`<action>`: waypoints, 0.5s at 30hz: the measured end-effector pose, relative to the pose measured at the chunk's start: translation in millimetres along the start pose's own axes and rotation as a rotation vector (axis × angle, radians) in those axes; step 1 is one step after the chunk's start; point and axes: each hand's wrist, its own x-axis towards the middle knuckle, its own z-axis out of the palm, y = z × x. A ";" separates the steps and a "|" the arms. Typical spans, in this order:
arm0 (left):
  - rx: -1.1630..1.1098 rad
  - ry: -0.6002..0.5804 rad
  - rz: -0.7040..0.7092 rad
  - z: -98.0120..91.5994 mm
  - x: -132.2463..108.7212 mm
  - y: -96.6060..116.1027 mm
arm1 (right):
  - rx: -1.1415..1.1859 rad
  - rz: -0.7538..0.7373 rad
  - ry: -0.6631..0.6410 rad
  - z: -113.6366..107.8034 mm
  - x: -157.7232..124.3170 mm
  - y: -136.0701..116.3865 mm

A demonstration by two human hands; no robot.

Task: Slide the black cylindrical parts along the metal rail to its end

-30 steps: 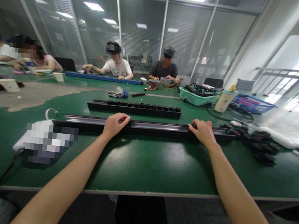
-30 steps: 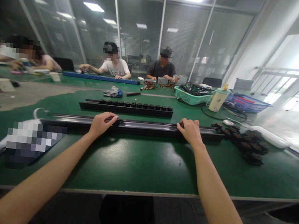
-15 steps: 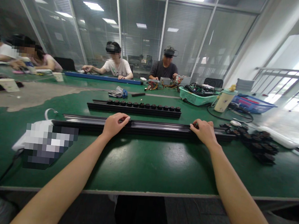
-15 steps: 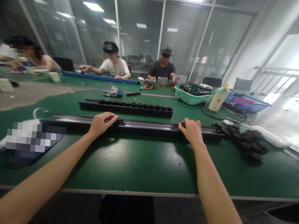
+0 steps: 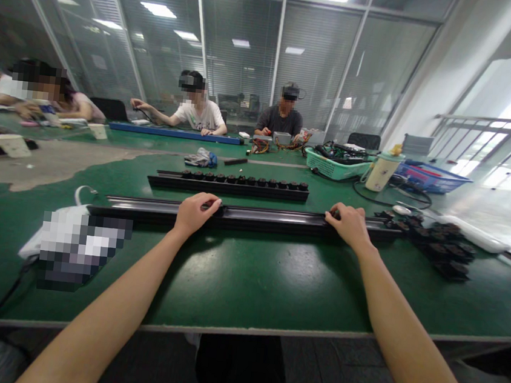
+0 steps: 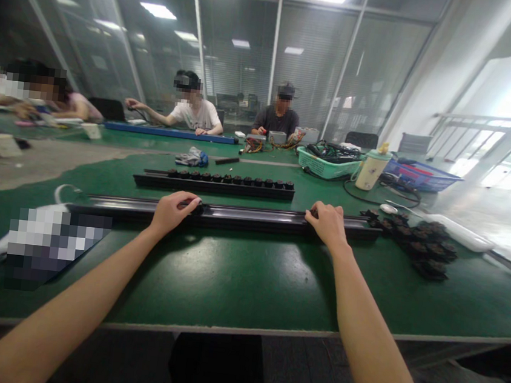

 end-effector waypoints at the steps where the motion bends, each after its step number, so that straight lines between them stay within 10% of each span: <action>1: -0.003 -0.001 0.000 0.0 -0.2 0.0 | 0.003 0.002 0.001 0.0 -0.1 -0.1; 15: -0.008 0.003 -0.001 0.3 -0.8 -0.9 | -0.003 0.035 0.002 1.4 -0.3 5.2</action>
